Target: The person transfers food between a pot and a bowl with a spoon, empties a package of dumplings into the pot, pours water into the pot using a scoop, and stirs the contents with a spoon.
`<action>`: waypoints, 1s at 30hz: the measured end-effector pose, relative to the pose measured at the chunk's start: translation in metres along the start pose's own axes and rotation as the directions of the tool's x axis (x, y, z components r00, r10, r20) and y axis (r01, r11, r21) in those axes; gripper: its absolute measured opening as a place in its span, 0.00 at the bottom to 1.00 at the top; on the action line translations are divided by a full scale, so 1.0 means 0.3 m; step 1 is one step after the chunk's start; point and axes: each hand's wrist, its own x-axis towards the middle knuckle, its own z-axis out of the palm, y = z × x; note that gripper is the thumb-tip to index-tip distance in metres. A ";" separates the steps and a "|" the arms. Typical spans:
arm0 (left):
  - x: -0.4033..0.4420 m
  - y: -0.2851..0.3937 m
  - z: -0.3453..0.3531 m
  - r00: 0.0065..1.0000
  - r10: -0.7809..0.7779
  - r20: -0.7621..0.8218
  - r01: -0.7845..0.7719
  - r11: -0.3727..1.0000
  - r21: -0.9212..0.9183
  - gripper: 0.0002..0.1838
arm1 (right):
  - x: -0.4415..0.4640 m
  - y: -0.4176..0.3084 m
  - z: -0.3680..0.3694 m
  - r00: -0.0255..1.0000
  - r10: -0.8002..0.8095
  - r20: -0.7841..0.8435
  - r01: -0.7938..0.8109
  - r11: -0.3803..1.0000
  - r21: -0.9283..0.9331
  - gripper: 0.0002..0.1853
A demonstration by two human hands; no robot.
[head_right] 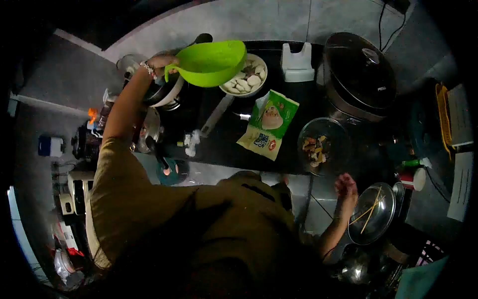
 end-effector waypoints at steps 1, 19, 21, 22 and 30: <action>-0.004 0.025 0.007 1.000 -0.003 0.020 0.003 1.000 -0.012 0.09 | 0.005 -0.032 0.019 1.000 0.001 -0.007 -0.001 1.000 0.011 0.22; 0.117 0.251 0.004 0.986 -0.167 0.023 0.153 0.943 0.297 0.06 | 0.049 -0.027 0.052 0.980 0.175 -0.095 -0.183 0.980 -0.076 0.22; 0.122 0.254 0.008 0.985 -0.173 0.025 0.154 0.925 0.346 0.06 | 0.050 -0.026 0.044 0.980 0.173 -0.103 -0.182 0.979 -0.091 0.22; 0.109 0.258 0.019 0.990 -0.142 0.005 0.134 0.939 0.317 0.06 | 0.052 -0.026 0.042 0.980 0.170 -0.106 -0.182 0.977 -0.108 0.22; 0.103 0.297 0.029 0.990 -0.140 0.002 0.127 0.902 0.412 0.04 | 0.041 -0.010 0.044 0.987 0.137 -0.080 -0.144 0.985 -0.098 0.21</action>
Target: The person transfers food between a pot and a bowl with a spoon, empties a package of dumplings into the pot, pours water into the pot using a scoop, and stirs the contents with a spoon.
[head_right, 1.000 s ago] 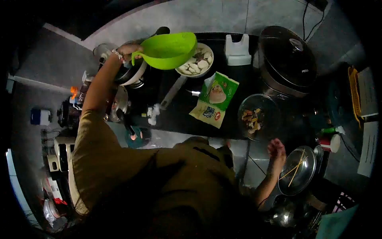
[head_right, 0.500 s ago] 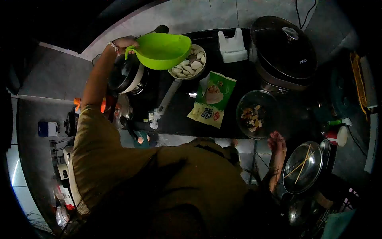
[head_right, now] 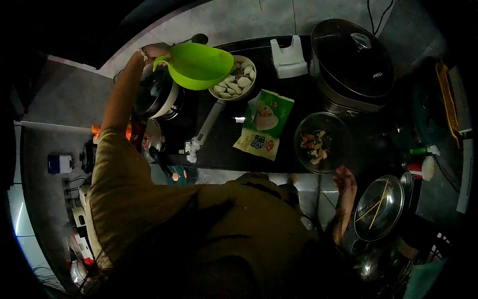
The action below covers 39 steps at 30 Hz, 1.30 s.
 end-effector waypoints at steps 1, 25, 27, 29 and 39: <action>-0.002 -0.001 -0.003 1.000 0.019 -0.001 -0.019 0.999 -0.031 0.04 | -0.008 -0.009 0.008 1.000 -0.018 0.001 0.018 1.000 -0.021 0.20; 0.127 0.013 -0.077 0.997 -0.004 -0.079 0.032 0.935 0.353 0.08 | 0.016 0.024 -0.011 0.998 0.064 -0.005 -0.064 0.996 -0.054 0.18; 0.160 -0.009 -0.093 0.999 0.009 -0.031 0.001 0.955 0.298 0.09 | 0.016 0.025 -0.013 0.998 0.064 0.000 -0.064 0.997 -0.053 0.18; 0.166 -0.007 -0.094 0.999 0.052 -0.003 -0.047 0.931 0.363 0.09 | 0.012 0.025 -0.015 0.998 0.063 0.006 -0.063 0.997 -0.052 0.18; 0.155 0.046 -0.070 1.000 0.000 0.020 -0.008 0.914 0.406 0.10 | 0.005 0.035 -0.027 0.999 0.045 -0.008 -0.046 0.998 -0.040 0.20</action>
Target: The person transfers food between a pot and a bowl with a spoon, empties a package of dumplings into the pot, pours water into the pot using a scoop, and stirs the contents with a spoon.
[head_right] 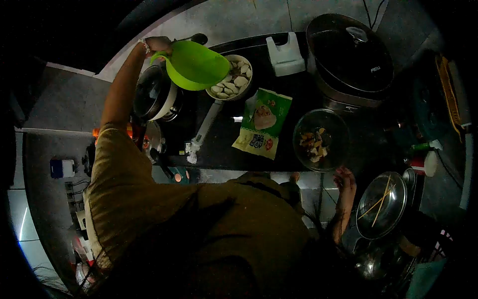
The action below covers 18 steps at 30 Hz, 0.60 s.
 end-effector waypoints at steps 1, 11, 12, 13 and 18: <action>-0.034 0.040 0.009 0.998 -0.028 -0.049 0.028 1.000 -0.010 0.08 | 0.000 0.003 -0.002 1.000 0.009 -0.018 -0.009 1.000 0.013 0.20; -0.074 0.120 -0.006 0.993 -0.057 -0.104 0.086 0.952 0.295 0.09 | 0.001 0.009 -0.016 1.000 0.025 -0.005 -0.025 1.000 -0.007 0.22; -0.045 0.090 -0.013 0.993 -0.058 -0.104 0.087 0.951 0.296 0.09 | 0.005 0.021 -0.022 1.000 0.018 -0.013 -0.018 1.000 -0.003 0.21; 0.008 0.034 -0.026 0.996 -0.047 -0.078 0.061 0.980 0.192 0.09 | 0.008 0.029 -0.025 1.000 0.011 -0.022 -0.011 1.000 0.002 0.21; -0.025 0.076 -0.016 0.996 -0.066 -0.067 0.070 0.996 0.062 0.10 | -0.001 0.020 -0.027 1.000 -0.005 -0.002 0.005 1.000 -0.012 0.22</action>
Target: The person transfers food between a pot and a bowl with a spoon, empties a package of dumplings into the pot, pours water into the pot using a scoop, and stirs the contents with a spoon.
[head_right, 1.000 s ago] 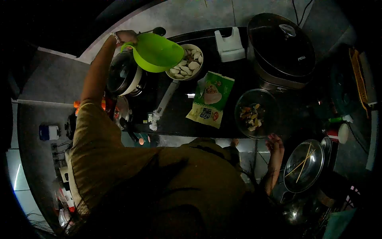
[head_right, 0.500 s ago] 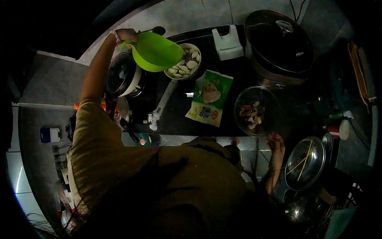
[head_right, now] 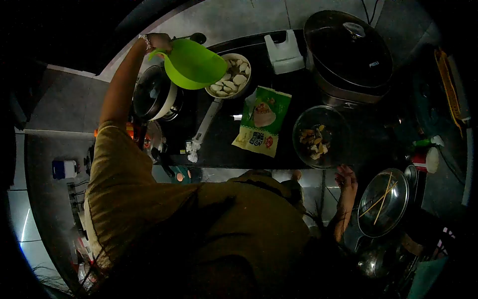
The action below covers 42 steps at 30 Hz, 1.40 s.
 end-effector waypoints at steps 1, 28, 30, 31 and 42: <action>0.025 -0.016 -0.007 1.000 0.004 0.021 -0.005 0.999 0.044 0.10 | -0.005 -0.009 0.004 1.000 0.009 -0.004 -0.009 1.000 -0.010 0.22; 0.130 0.030 -0.052 0.992 0.125 0.001 -0.103 0.813 0.573 0.13 | -0.003 -0.007 -0.013 1.000 -0.004 0.018 0.005 0.999 -0.044 0.24; 0.151 0.030 -0.060 0.970 0.193 0.150 -0.244 0.791 0.561 0.14 | -0.003 -0.019 -0.008 1.000 0.001 0.018 0.000 0.999 -0.053 0.25; 0.078 0.108 -0.037 0.995 0.098 0.024 -0.093 0.813 0.574 0.14 | -0.003 -0.023 -0.006 1.000 0.007 0.019 -0.005 0.998 -0.064 0.25; 0.019 0.209 -0.027 0.994 -0.003 -0.107 0.061 0.837 0.545 0.10 | 0.018 0.001 -0.027 0.999 -0.016 0.040 0.020 0.994 -0.104 0.23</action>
